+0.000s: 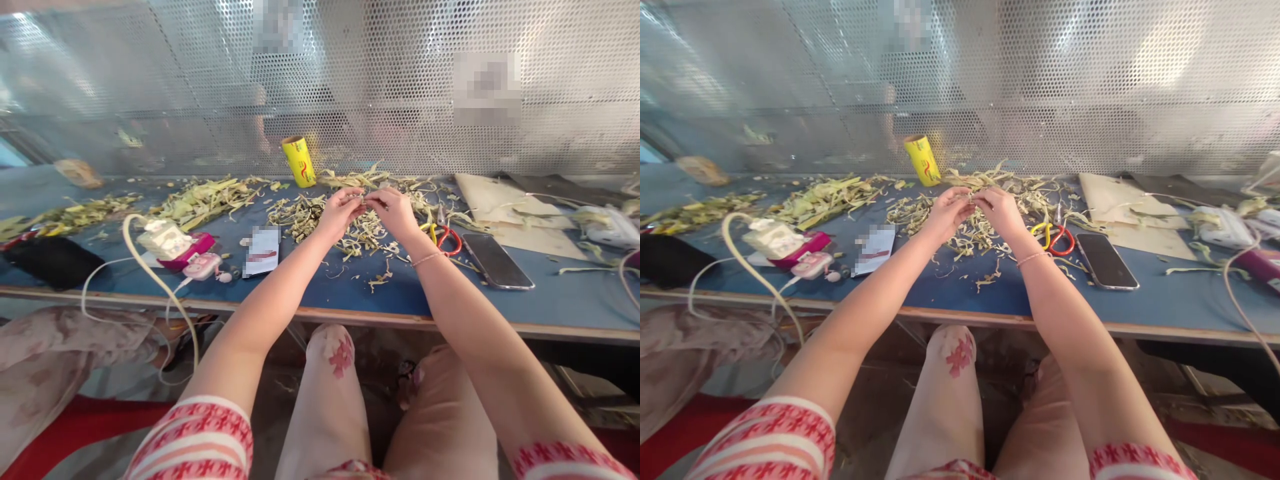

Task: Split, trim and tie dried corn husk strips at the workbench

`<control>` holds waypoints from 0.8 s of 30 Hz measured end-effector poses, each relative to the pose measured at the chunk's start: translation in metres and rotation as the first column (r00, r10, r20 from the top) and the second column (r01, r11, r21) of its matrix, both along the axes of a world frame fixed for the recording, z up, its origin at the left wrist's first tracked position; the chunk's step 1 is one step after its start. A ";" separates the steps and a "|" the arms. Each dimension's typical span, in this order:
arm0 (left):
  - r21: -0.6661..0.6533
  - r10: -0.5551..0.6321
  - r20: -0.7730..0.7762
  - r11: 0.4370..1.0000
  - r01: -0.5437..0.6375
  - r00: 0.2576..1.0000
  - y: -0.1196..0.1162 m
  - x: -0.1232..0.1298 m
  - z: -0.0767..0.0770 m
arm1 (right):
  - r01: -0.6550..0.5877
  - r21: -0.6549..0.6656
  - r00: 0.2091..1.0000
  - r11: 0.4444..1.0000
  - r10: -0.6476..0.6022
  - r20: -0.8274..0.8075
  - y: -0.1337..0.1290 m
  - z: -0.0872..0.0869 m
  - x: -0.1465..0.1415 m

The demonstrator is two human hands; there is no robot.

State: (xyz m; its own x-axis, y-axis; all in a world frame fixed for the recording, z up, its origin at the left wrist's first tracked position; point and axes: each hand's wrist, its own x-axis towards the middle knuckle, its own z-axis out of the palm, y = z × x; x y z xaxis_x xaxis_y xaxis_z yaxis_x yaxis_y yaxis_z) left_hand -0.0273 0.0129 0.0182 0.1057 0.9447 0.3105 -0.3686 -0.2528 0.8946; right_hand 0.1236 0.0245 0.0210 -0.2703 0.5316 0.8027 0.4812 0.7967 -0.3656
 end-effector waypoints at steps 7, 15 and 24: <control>-0.030 -0.001 0.000 1.000 0.001 1.000 0.001 0.000 -0.001 | 0.020 0.012 0.996 1.000 -0.021 0.081 -0.002 0.000 0.000; -0.075 -0.043 0.029 0.996 0.045 0.999 -0.001 -0.003 0.001 | 0.033 0.024 0.996 0.999 -0.035 0.080 -0.004 0.001 -0.001; -0.061 -0.028 0.007 0.998 0.028 1.000 0.001 -0.002 0.001 | 0.018 0.003 0.998 1.000 -0.018 0.054 -0.005 0.001 -0.001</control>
